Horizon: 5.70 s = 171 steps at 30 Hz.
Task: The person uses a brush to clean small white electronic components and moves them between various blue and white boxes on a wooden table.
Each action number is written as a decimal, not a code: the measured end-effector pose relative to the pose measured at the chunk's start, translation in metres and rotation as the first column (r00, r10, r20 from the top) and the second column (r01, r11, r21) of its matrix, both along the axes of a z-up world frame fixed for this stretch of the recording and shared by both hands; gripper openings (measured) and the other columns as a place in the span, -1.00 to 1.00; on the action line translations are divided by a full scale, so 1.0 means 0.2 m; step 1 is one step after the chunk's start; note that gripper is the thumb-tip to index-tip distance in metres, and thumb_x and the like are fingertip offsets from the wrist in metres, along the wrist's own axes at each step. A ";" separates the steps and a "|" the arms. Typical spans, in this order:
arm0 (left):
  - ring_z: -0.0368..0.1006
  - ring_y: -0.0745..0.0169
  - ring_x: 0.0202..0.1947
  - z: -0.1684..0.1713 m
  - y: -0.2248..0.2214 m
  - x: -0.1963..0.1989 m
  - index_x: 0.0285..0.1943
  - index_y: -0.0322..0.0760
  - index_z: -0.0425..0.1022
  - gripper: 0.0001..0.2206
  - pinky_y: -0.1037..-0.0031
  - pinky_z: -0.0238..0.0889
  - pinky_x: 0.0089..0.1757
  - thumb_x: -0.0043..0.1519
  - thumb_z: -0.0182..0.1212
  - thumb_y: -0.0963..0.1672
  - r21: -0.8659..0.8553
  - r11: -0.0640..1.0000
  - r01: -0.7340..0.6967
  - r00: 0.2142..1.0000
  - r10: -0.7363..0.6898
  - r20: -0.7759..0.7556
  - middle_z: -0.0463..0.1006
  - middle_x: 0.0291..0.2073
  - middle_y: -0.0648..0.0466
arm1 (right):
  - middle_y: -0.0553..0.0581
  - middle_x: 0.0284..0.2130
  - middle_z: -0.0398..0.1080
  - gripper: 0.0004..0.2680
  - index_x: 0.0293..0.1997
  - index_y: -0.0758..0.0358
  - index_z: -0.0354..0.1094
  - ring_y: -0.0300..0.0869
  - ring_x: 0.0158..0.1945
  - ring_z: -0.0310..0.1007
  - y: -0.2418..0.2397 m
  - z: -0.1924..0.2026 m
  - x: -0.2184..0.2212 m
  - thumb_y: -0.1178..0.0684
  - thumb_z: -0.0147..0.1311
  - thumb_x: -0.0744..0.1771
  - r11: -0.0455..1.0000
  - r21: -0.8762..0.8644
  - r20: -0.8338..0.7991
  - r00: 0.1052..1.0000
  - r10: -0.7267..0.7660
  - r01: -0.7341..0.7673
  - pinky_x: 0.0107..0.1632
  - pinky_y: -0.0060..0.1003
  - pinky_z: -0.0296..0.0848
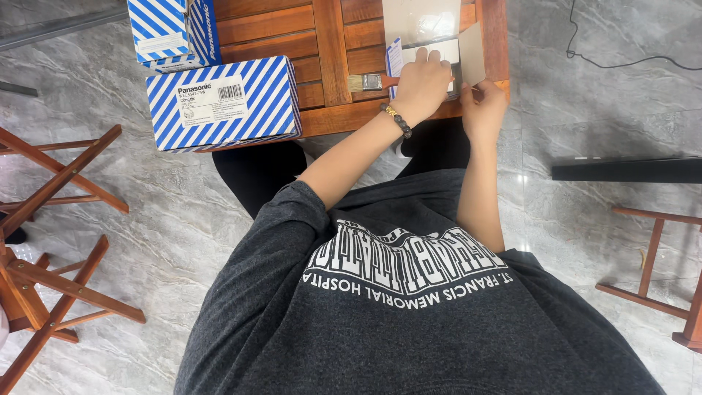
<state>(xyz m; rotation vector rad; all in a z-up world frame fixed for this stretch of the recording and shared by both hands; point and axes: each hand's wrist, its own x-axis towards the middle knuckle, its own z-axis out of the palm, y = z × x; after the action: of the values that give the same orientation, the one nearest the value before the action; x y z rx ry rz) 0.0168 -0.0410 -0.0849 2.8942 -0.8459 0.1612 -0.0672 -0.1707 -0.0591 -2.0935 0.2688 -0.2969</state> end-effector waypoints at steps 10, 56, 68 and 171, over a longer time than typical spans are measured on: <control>0.36 0.00 -0.11 -0.07 0.00 0.01 -0.27 -0.10 0.63 -0.91 0.34 0.31 -0.46 0.13 0.36 -0.09 0.016 0.997 0.082 0.995 -0.082 0.061 0.48 -0.35 0.13 | 0.02 -0.42 0.44 -0.87 -0.31 0.27 0.41 -0.21 -0.27 0.60 -0.02 -0.04 0.01 0.14 0.06 0.42 0.996 0.085 -0.014 1.000 -0.004 0.005 -0.20 -0.39 0.58; 0.65 -0.18 -0.38 0.21 0.96 -0.35 -0.13 -0.50 0.53 -0.79 0.26 0.54 -0.40 0.37 0.03 -0.17 -0.538 0.714 -0.447 0.889 0.291 -0.353 0.54 -0.55 -0.16 | 0.49 0.24 0.32 -0.65 0.38 0.49 0.22 0.10 0.39 0.22 0.46 -0.12 0.11 -0.06 -0.16 0.54 0.964 0.261 0.095 0.995 0.019 -0.043 0.41 0.15 0.18; 0.64 -0.14 -0.33 0.25 0.98 -0.34 0.01 -0.54 0.54 -0.74 0.25 0.53 -0.34 0.40 0.03 -0.15 -0.572 0.690 -0.443 0.891 0.270 -0.365 0.55 -0.49 -0.17 | 0.43 0.27 0.29 -0.65 0.44 0.45 0.10 0.10 0.36 0.27 0.43 -0.08 0.11 -0.07 -0.23 0.56 0.895 0.431 0.157 0.986 0.049 -0.113 0.34 0.11 0.40; 0.47 0.52 -0.65 0.76 1.28 0.12 0.45 -0.09 0.29 -0.60 0.71 0.22 -0.52 0.46 -0.18 -0.01 -0.708 0.480 -0.518 0.836 0.108 -0.538 0.80 -0.37 0.15 | 0.15 -0.20 0.52 -0.90 -0.13 0.29 0.49 -0.07 -0.09 0.51 0.35 0.04 -0.03 0.16 0.05 0.46 0.991 0.039 0.496 0.864 0.089 -0.125 0.04 -0.18 0.45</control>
<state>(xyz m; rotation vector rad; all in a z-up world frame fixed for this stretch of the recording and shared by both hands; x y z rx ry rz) 0.0400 0.2158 0.0669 1.9653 -0.0345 -0.0442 -0.0728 -0.0999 -0.0518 -1.8780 -0.1444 -0.7302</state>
